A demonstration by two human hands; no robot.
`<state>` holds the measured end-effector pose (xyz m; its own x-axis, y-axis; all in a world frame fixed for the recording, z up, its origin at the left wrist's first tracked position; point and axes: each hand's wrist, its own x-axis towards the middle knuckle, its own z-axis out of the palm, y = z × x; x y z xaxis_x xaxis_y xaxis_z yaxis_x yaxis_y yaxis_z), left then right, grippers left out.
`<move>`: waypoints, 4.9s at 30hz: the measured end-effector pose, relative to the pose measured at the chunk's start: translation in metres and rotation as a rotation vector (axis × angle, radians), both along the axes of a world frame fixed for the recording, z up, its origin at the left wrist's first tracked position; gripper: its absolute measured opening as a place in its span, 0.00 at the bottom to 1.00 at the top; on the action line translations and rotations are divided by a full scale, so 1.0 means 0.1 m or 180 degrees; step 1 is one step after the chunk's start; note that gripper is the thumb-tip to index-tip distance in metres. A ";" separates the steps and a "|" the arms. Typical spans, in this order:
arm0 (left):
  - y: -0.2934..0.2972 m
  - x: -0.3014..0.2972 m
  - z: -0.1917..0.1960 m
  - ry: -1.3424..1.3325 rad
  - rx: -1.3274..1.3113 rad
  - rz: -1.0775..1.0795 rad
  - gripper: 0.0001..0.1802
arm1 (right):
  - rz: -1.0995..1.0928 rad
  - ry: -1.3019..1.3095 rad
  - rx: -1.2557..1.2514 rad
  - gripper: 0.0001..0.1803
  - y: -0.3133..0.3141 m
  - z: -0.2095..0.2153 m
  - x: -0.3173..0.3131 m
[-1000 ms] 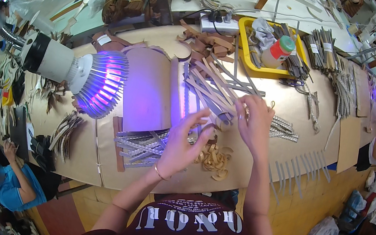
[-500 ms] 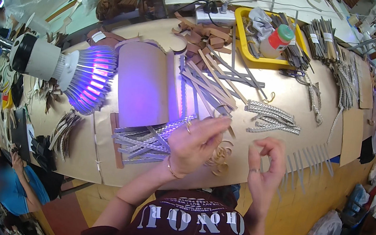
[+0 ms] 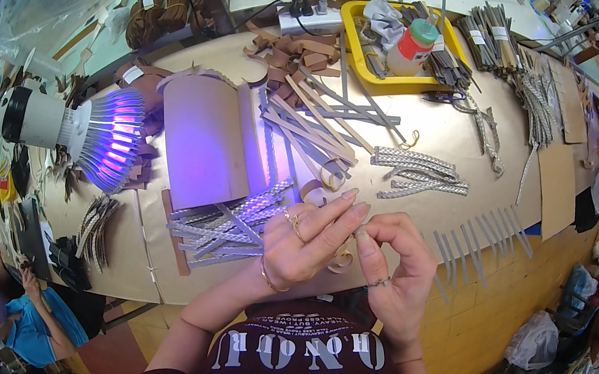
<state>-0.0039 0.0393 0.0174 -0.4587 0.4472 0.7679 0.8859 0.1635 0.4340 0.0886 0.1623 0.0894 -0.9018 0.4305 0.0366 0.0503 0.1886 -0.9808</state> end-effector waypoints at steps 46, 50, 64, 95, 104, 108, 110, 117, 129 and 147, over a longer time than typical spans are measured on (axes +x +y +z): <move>-1.03 0.25 -0.01 -0.2659 0.1480 0.1098 0.17 | 0.2038 -0.0756 0.1831 0.07 0.51 -0.50 -0.12; -0.89 0.29 -0.02 -0.2789 0.1040 0.0651 0.14 | 0.1896 -0.1492 0.1981 0.16 0.19 -0.70 0.08; -0.37 0.44 0.03 -0.1364 -0.0234 -0.0911 0.11 | 0.0718 -0.0018 -0.0043 0.15 0.27 -0.63 0.63; 0.39 0.71 -0.54 -0.1053 -0.1934 -0.1228 0.24 | -0.0479 -0.1926 0.0839 0.16 0.43 -1.05 1.26; -0.06 0.67 -0.88 -0.0086 -0.3074 -0.1133 0.26 | -0.0331 -0.3043 0.1888 0.22 0.55 -1.15 1.08; -0.16 0.66 -0.81 -0.0285 -0.3045 -0.1116 0.24 | -0.0423 -0.2992 0.1803 0.20 0.56 -1.13 1.05; -0.16 0.68 -0.74 -0.0367 -0.2884 -0.1092 0.24 | -0.0512 -0.2552 0.2021 0.18 0.52 -1.14 1.08; 0.25 0.76 -0.67 -0.0477 -0.2212 -0.1423 0.24 | -0.0668 -0.1254 0.3192 0.06 0.41 -1.28 1.24; 0.45 0.88 -0.97 0.0330 -0.3035 -0.1623 0.30 | -0.0246 -0.1581 0.3609 0.14 0.37 -1.36 1.31; -0.82 0.49 -0.28 -0.1343 -0.0517 0.0717 0.22 | 0.1415 0.0367 0.2477 0.57 -0.01 -1.70 0.21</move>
